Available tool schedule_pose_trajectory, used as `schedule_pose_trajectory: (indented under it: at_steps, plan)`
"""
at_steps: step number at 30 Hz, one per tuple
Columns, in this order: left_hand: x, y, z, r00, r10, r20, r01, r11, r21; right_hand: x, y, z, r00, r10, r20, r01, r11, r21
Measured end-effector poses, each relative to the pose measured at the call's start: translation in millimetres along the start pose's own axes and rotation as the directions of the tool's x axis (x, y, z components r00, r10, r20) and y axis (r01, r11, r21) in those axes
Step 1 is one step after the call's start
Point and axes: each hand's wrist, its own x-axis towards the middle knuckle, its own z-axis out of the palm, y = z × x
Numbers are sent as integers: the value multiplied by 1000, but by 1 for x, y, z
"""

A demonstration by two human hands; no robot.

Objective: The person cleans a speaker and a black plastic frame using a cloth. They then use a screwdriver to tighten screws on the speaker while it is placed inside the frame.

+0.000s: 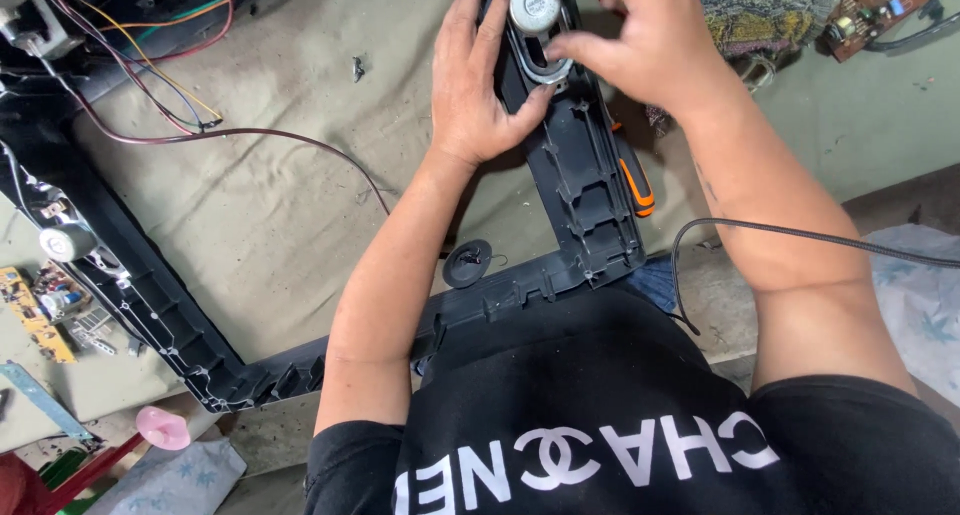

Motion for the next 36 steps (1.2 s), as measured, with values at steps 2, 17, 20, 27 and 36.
schedule_pose_trajectory:
  at_steps: [2, 17, 20, 27, 36]
  plan:
    - [0, 2, 0, 1000, 4, -15, -4, 1000, 5, -23, 1, 5, 999, 50, -5, -51, 998, -45]
    - [1, 2, 2, 1000, 22, -18, -22, 1000, 18, -54, 4, 36, 987, 123, -106, -139, 978, -157]
    - [-1, -3, 5, 1000, 23, -2, -23, 999, 25, -54, 3, 37, 986, 122, -114, -139, 978, -155]
    - [-23, -7, -17, 986, -16, -169, 8, 999, -48, -61, 12, 39, 994, 14, -106, -38, 974, -222]
    - [-54, -95, -103, 905, -344, -251, 399, 890, 219, -76, -8, 38, 986, -15, -167, -9, 990, -141]
